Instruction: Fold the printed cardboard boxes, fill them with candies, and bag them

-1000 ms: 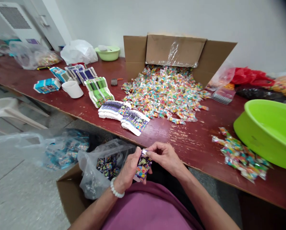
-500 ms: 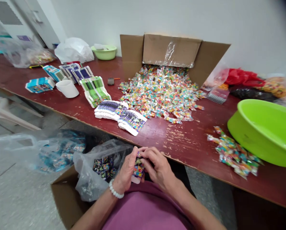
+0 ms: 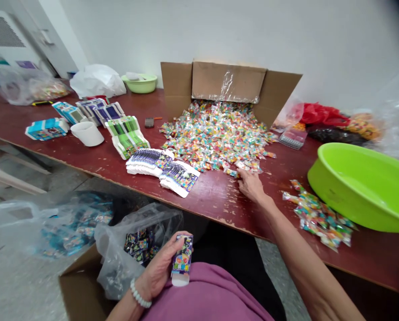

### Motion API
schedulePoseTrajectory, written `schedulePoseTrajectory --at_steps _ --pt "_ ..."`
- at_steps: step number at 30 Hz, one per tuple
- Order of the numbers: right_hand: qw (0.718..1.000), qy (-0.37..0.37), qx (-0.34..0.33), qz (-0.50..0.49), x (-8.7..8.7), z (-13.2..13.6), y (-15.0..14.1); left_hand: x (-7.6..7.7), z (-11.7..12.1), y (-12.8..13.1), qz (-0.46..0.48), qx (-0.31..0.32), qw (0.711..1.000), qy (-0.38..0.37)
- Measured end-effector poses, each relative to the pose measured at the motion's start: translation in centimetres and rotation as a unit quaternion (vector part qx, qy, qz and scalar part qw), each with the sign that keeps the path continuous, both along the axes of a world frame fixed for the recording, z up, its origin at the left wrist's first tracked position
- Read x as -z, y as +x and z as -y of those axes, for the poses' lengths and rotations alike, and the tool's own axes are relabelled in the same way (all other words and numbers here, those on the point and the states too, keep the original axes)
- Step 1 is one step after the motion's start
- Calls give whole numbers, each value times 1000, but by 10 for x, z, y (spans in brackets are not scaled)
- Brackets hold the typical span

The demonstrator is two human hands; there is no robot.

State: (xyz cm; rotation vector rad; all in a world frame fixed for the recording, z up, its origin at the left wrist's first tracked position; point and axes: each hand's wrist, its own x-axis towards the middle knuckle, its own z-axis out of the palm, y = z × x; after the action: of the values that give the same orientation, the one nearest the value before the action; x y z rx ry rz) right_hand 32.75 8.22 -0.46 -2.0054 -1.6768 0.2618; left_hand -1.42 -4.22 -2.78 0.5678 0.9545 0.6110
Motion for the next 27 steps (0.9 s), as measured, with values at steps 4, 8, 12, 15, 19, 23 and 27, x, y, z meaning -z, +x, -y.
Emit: schedulePoseTrajectory --at_steps 4,8,12,15,19,23,27 --pt "999 -48 8 17 7 9 1 2 -9 -41 -105 55 991 67" --pt "995 -99 2 -31 5 21 3 -2 -32 -85 -184 292 928 139" --pt "986 -119 -4 -117 3 25 10 1 -45 -100 -201 462 852 140" --pt "975 -95 12 -199 0 29 6 -3 -46 -91 -166 438 869 156" --pt "938 -70 -8 -340 -12 44 -24 -24 -43 -56 -98 300 939 138" --pt "874 -103 -71 -470 -30 70 -74 -41 -38 -11 -57 205 963 165" --pt "781 -150 -103 -598 -42 90 -109 -50 -33 18 -16 180 968 176"
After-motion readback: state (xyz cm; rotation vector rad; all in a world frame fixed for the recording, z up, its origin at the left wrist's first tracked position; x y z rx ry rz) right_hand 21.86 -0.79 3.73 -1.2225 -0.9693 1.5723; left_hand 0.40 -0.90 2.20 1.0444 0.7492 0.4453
